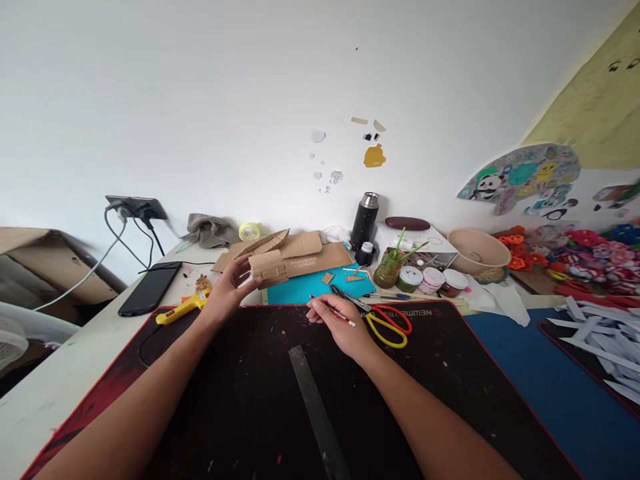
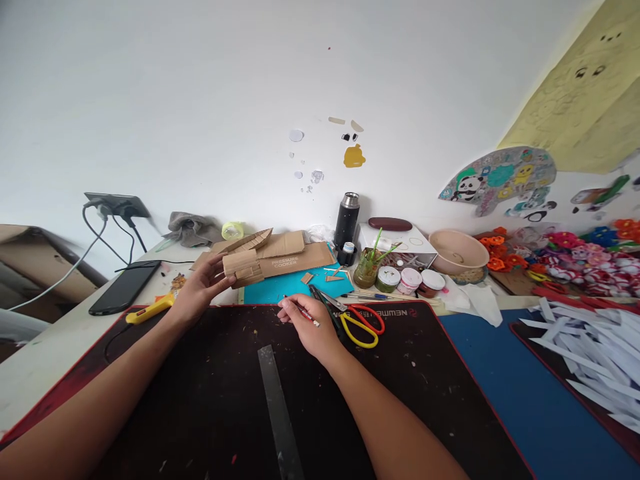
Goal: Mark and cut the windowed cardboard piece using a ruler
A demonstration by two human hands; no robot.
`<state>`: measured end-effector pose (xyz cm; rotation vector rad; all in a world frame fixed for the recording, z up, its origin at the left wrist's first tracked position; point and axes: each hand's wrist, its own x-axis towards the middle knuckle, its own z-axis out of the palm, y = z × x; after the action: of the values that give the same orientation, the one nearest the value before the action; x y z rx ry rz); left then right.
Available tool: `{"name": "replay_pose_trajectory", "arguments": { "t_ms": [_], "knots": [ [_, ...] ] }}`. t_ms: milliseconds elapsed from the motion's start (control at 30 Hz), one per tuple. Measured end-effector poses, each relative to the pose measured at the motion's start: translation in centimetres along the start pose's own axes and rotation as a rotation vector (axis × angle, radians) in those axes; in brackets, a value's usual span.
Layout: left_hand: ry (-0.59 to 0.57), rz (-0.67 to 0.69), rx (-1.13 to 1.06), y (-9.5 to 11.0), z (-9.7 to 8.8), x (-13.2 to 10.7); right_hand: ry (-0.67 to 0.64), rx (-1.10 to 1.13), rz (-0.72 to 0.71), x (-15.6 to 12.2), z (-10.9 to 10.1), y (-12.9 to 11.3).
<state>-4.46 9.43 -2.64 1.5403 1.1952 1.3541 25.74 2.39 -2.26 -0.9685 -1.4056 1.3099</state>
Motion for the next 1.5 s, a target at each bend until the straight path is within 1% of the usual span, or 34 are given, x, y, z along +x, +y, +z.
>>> {"name": "replay_pose_trajectory", "arguments": {
  "t_ms": [167, 633, 1100, 1500],
  "knots": [
    [-0.012, 0.016, 0.035, -0.48, -0.09, 0.07, -0.01, -0.013, 0.0, -0.07, 0.06, 0.06],
    [0.006, 0.031, 0.051, -0.53, 0.04, 0.0, -0.018, -0.035, 0.013, -0.12, 0.07, 0.16],
    [-0.003, 0.015, 0.056, -0.02, 0.12, -0.23, -0.029, -0.063, 0.013, -0.14, 0.13, 0.33],
    [0.0, 0.022, 0.083, -0.24, 0.13, -0.17, -0.033, -0.078, 0.013, -0.18, 0.22, 0.4]
  ]
}}
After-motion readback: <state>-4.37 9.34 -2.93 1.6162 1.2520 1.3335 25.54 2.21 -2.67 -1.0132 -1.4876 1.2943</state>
